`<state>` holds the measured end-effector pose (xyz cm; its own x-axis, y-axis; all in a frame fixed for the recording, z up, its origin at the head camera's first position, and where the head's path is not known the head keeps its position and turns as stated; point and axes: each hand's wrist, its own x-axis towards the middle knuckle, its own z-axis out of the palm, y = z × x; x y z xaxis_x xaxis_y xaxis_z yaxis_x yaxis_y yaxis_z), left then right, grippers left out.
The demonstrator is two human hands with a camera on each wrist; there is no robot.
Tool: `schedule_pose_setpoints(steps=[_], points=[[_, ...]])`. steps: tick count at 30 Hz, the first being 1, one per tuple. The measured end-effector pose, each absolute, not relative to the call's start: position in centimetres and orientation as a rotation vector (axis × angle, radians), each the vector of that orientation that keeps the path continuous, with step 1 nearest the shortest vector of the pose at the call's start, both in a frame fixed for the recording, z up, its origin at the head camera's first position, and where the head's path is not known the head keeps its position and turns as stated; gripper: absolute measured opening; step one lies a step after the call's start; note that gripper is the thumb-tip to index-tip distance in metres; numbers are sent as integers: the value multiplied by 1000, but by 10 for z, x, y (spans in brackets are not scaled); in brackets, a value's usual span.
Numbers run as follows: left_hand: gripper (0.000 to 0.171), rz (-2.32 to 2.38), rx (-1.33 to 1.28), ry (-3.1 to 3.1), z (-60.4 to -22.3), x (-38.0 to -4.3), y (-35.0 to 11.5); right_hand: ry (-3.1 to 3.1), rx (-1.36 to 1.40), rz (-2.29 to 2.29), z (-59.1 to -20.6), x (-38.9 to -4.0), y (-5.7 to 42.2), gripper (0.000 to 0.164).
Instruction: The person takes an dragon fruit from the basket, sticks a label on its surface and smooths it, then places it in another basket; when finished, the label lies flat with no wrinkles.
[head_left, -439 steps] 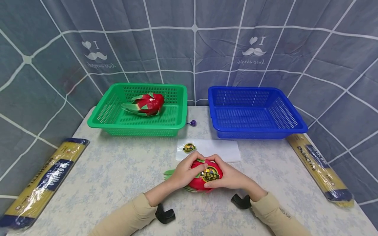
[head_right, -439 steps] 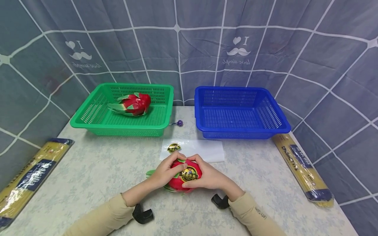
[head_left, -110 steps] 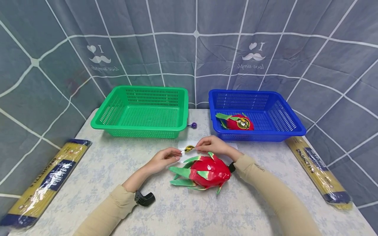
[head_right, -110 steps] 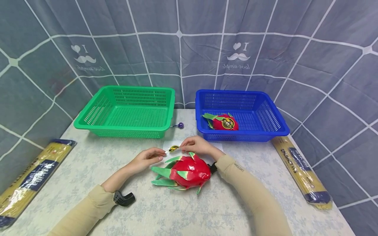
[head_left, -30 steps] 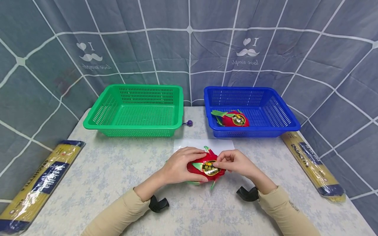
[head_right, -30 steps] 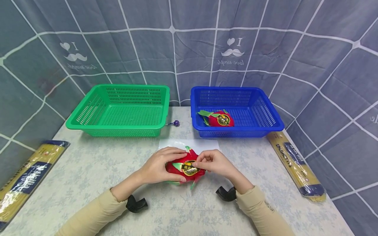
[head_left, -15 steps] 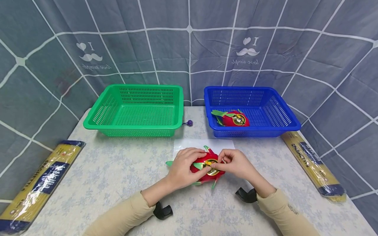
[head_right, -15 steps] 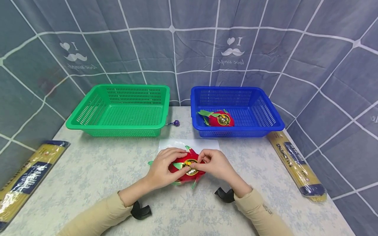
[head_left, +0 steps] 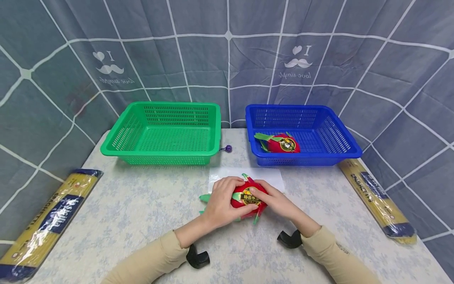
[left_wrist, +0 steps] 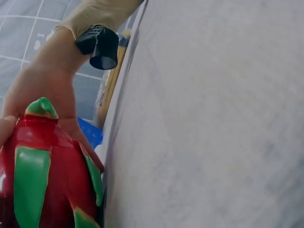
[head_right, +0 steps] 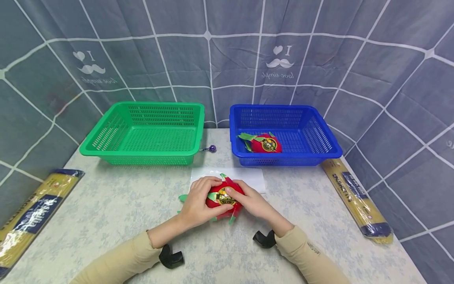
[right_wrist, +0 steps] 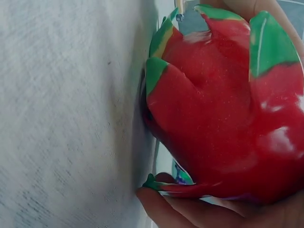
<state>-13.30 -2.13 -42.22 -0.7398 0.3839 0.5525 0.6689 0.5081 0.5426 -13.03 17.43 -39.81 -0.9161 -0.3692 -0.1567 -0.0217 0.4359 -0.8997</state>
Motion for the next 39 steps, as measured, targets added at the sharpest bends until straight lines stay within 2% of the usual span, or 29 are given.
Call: schedule_pose_setpoints(steps=[11,21,27,33,39], points=[[65,-1025,-877,-2362,-428,-135,-18,2564,-331,-1412,-400,-123,168,46],[29,-1063,-886,-2329,-427,-135,-18,2749,-312,-1391,-406,-123,166,46],[24,-1049,-876,-2290,-428,-134,-18,2729,-281,-1317,-405,-125,164,47],[22,-1098,-896,-2254,-427,-137,-18,2696,-306,-1267,-403,-127,165,67],[15,-1252,-839,-2298,-423,-138,-17,2647,-408,-1249,-400,-128,170,71]])
